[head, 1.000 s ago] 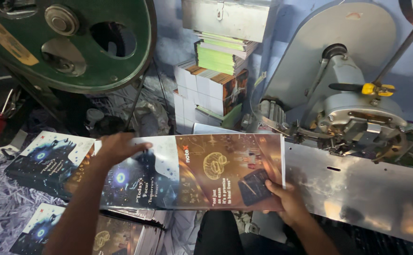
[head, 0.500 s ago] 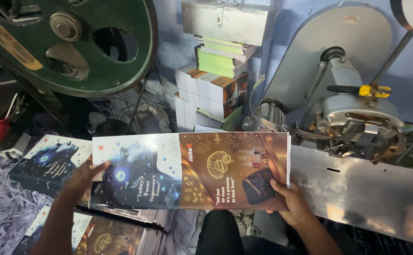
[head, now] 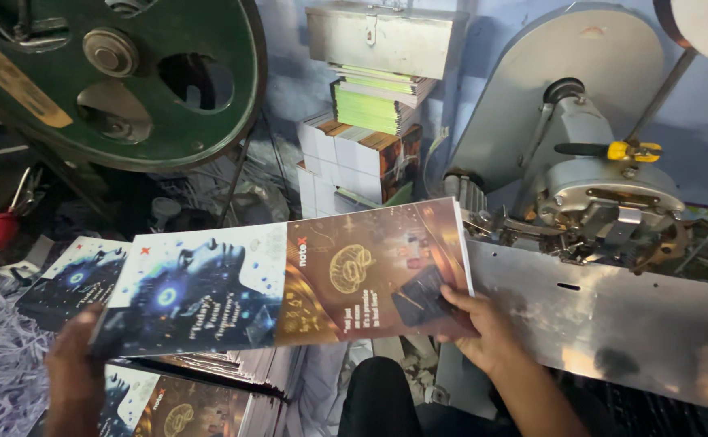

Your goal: The person repeatedly picks up a book cover, places it on a binding machine, and operates the machine to stitch the spine. They then remove the bound book and place it on a stack, repeating this process for multiple items.

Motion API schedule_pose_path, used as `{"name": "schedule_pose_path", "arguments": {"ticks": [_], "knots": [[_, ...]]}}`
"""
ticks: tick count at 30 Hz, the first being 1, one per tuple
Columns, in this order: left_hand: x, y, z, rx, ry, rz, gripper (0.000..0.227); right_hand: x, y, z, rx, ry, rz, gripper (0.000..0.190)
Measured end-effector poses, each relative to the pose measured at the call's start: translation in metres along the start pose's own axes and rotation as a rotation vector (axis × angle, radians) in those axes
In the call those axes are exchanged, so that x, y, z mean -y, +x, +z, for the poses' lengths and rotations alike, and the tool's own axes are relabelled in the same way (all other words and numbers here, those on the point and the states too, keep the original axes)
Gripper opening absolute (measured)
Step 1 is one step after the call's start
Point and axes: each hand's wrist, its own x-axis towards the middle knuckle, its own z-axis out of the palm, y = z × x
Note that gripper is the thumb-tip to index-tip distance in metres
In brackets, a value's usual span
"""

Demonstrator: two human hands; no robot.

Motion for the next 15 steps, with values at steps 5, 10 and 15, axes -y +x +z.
{"name": "schedule_pose_path", "arguments": {"ticks": [5,10,15], "knots": [[-0.040,0.009,-0.015,-0.136,0.053,-0.057,0.045,0.021,0.007,0.010,-0.018,0.028,0.075,0.019],[-0.044,0.020,-0.053,-0.051,0.235,-0.051,0.043,0.038,0.014,0.009,-0.026,0.051,0.085,0.018],[-0.046,0.026,-0.075,0.176,-0.022,-0.066,0.047,0.042,0.016,0.009,0.063,0.090,0.087,0.021]]}}
